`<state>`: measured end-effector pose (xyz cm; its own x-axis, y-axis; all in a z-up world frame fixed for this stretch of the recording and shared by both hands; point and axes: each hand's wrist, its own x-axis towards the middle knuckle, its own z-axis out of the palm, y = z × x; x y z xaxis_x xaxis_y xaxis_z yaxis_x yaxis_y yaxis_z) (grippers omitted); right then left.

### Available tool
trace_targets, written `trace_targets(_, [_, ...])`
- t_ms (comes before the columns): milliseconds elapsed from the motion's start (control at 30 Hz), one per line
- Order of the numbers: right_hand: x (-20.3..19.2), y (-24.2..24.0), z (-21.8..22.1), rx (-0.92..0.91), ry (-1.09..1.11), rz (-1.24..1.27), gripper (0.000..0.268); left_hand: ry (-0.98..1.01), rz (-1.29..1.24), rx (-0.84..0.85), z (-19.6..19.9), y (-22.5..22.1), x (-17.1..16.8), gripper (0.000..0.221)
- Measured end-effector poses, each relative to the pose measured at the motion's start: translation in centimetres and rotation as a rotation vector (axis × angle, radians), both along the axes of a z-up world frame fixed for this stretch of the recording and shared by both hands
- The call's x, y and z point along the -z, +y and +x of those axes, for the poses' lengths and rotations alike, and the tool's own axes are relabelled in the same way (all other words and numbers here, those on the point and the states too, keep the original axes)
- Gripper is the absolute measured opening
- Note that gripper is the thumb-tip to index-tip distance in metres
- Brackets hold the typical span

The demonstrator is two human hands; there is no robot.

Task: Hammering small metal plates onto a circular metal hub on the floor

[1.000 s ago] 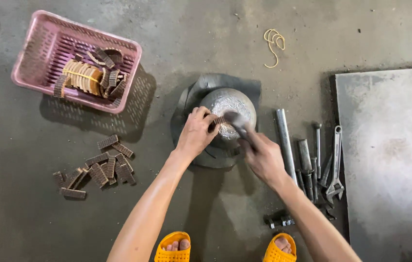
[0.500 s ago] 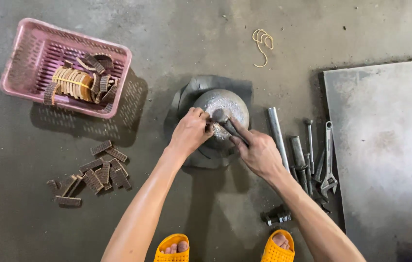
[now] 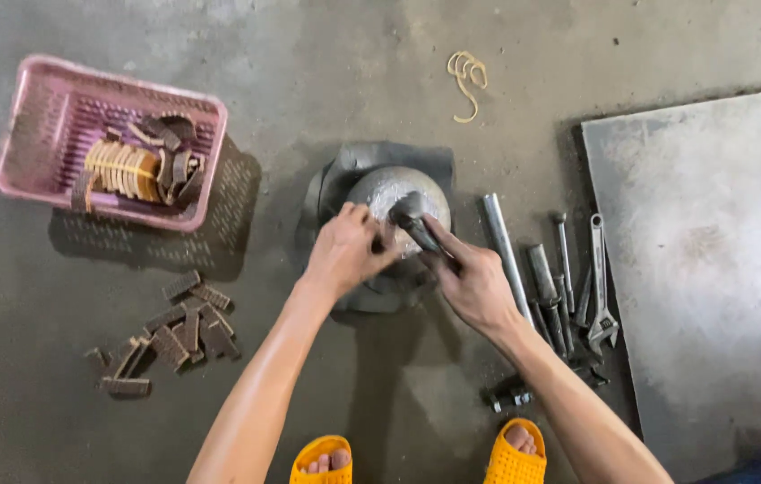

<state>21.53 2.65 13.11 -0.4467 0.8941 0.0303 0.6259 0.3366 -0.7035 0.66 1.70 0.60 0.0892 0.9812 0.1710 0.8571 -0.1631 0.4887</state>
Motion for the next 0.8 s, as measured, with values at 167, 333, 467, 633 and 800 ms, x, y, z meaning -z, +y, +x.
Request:
trace_targets(167, [-0.1, 0.0, 0.6, 0.182, 0.171, -0.022, 0.048, -0.005, -0.040, 0.196, 1.0, 0.7, -1.1, 0.047])
trace_targets(333, [0.7, -0.5, 1.1, 0.238, 0.160, -0.103, 0.046, 0.081, -0.023, 0.104, 0.0, -0.1, 0.5, 0.028])
trace_targets(467, [1.3, -0.4, 1.2, 0.132, 0.065, -0.077, 0.048, -0.107, -0.026, -0.007, -0.5, -1.2, 0.1, 0.033])
trace_targets(633, [-0.5, -0.6, -0.4, 0.058, 0.081, 0.155, 0.047, -0.092, 0.125, -0.035, -0.1, -0.6, 2.8, 0.021])
trace_targets(800, [4.2, -0.1, -0.1, 0.003, 0.010, 0.296, 0.038, -0.043, 0.147, -0.044, 0.2, -0.3, 2.3, 0.020])
